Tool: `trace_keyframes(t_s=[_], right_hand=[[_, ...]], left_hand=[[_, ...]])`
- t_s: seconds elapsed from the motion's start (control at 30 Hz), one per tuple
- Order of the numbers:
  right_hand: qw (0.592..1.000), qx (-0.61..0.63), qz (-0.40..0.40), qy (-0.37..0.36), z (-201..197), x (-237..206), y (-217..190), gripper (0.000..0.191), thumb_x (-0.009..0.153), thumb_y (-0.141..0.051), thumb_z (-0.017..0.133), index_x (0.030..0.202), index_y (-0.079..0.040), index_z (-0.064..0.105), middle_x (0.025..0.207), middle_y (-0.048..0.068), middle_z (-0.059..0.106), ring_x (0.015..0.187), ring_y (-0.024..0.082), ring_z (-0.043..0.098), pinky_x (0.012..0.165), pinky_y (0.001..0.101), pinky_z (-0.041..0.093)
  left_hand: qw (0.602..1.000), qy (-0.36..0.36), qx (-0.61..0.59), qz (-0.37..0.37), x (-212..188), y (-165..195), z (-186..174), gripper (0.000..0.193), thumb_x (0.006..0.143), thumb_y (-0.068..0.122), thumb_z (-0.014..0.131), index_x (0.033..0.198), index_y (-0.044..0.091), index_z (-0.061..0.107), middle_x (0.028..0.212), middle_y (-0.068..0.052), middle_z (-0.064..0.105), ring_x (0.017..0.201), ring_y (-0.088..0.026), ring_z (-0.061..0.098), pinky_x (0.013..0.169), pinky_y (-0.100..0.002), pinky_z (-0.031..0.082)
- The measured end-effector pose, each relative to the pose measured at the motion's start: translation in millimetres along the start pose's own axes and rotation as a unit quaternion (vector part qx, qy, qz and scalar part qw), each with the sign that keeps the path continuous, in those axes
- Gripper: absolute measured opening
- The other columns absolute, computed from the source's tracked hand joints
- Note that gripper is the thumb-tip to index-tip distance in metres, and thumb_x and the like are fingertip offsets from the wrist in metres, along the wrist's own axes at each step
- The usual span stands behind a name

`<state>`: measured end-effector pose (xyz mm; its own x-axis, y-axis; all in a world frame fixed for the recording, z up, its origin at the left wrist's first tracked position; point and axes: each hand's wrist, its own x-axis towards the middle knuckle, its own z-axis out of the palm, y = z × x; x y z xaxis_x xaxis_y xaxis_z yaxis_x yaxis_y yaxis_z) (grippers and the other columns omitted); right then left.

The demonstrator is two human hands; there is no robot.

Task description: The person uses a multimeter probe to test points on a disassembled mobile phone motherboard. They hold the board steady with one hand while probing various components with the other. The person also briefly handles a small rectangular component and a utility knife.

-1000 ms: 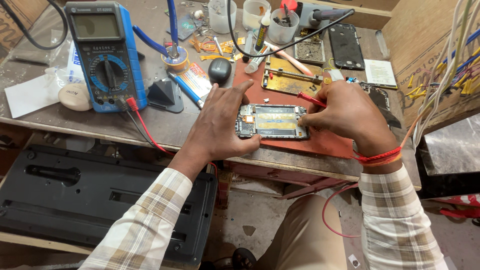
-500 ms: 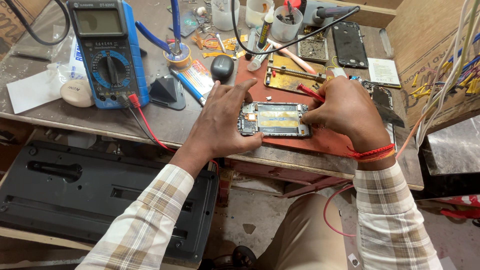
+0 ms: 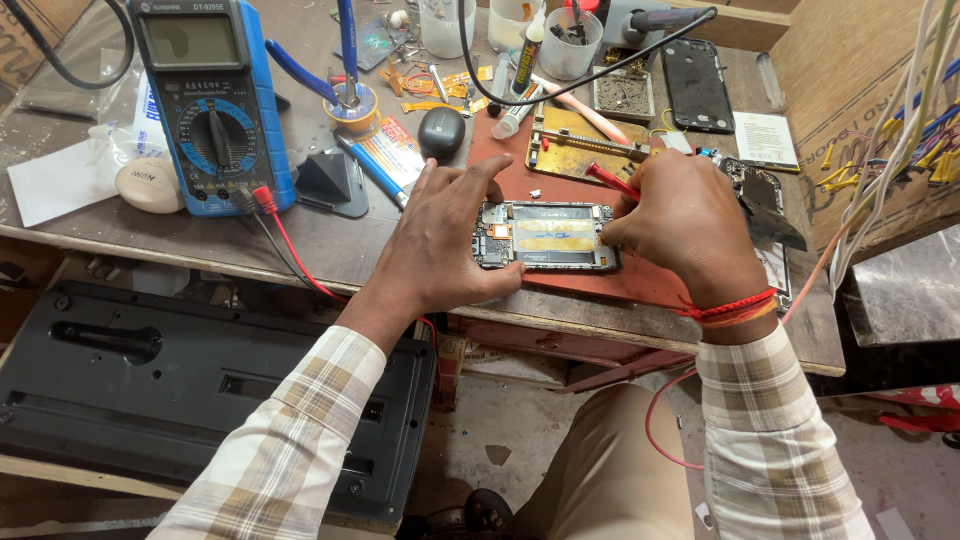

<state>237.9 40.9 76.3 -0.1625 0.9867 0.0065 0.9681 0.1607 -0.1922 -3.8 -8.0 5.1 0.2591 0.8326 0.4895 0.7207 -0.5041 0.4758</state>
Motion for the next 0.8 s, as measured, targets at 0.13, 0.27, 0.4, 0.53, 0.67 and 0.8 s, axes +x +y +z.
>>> trace_keyframes(t_s=[0.13, 0.27, 0.4, 0.53, 0.67, 0.8], right_hand=[[0.994, 0.105, 0.024, -0.011, -1, 1, 9, 0.028, 0.074, -0.029, 0.087, 0.08, -0.003, 0.079, 0.066, 0.013, 0.072, 0.06, 0.021, 0.068, 0.06, 0.0371, 0.053], [0.906, 0.419, -0.045, 0.05, 6, 7, 31, 0.026, 0.104, -0.026, 0.067, 0.099, -0.001, 0.074, 0.075, 0.004, 0.068, 0.054, 0.007, 0.042, 0.047, 0.0281, 0.033], [0.71, 0.681, -0.112, 0.139, 32, 13, 49, 0.021, 0.115, -0.015, 0.053, 0.122, 0.001, 0.065, 0.085, 0.006, 0.066, 0.062, 0.008, 0.05, 0.055, 0.0264, 0.043], [0.56, 0.811, -0.084, 0.15, 56, 19, 56, 0.022, 0.116, -0.018, 0.052, 0.125, 0.001, 0.061, 0.086, 0.006, 0.063, 0.063, 0.01, 0.052, 0.055, 0.0265, 0.042], [0.516, 0.837, -0.076, 0.166, 64, 11, 55, 0.022, 0.116, -0.015, 0.054, 0.13, 0.001, 0.061, 0.094, 0.006, 0.063, 0.074, 0.012, 0.058, 0.066, 0.0279, 0.049], [0.538, 0.793, -0.086, 0.272, 67, -20, 47, 0.014, 0.114, -0.013, 0.056, 0.123, -0.003, 0.052, 0.104, 0.012, 0.068, 0.091, 0.023, 0.07, 0.087, 0.0372, 0.062]], left_hand=[[1.0, 0.005, -0.005, 0.004, 1, 0, 0, 0.1, 0.065, 0.043, 0.082, 0.149, 0.006, 0.043, 0.112, -0.01, 0.066, 0.115, -0.033, 0.058, 0.12, -0.064, 0.028], [1.0, 0.008, -0.004, 0.005, 0, 0, 0, 0.099, 0.065, 0.043, 0.082, 0.149, 0.006, 0.044, 0.11, -0.01, 0.066, 0.113, -0.033, 0.059, 0.12, -0.064, 0.028], [1.0, 0.011, -0.003, 0.011, 0, 0, 0, 0.099, 0.066, 0.043, 0.082, 0.149, 0.005, 0.044, 0.11, -0.01, 0.065, 0.111, -0.032, 0.059, 0.119, -0.064, 0.029], [1.0, 0.01, -0.001, 0.017, 0, 0, -2, 0.098, 0.067, 0.043, 0.083, 0.148, 0.005, 0.044, 0.11, -0.01, 0.065, 0.112, -0.032, 0.059, 0.119, -0.064, 0.03], [1.0, 0.01, -0.002, 0.026, 0, 1, -3, 0.099, 0.066, 0.042, 0.083, 0.148, 0.003, 0.044, 0.111, -0.011, 0.064, 0.112, -0.033, 0.059, 0.118, -0.064, 0.03], [1.0, 0.01, 0.0, 0.028, -1, 3, -5, 0.096, 0.067, 0.039, 0.084, 0.148, 0.004, 0.045, 0.112, -0.011, 0.064, 0.112, -0.033, 0.06, 0.118, -0.065, 0.031]])
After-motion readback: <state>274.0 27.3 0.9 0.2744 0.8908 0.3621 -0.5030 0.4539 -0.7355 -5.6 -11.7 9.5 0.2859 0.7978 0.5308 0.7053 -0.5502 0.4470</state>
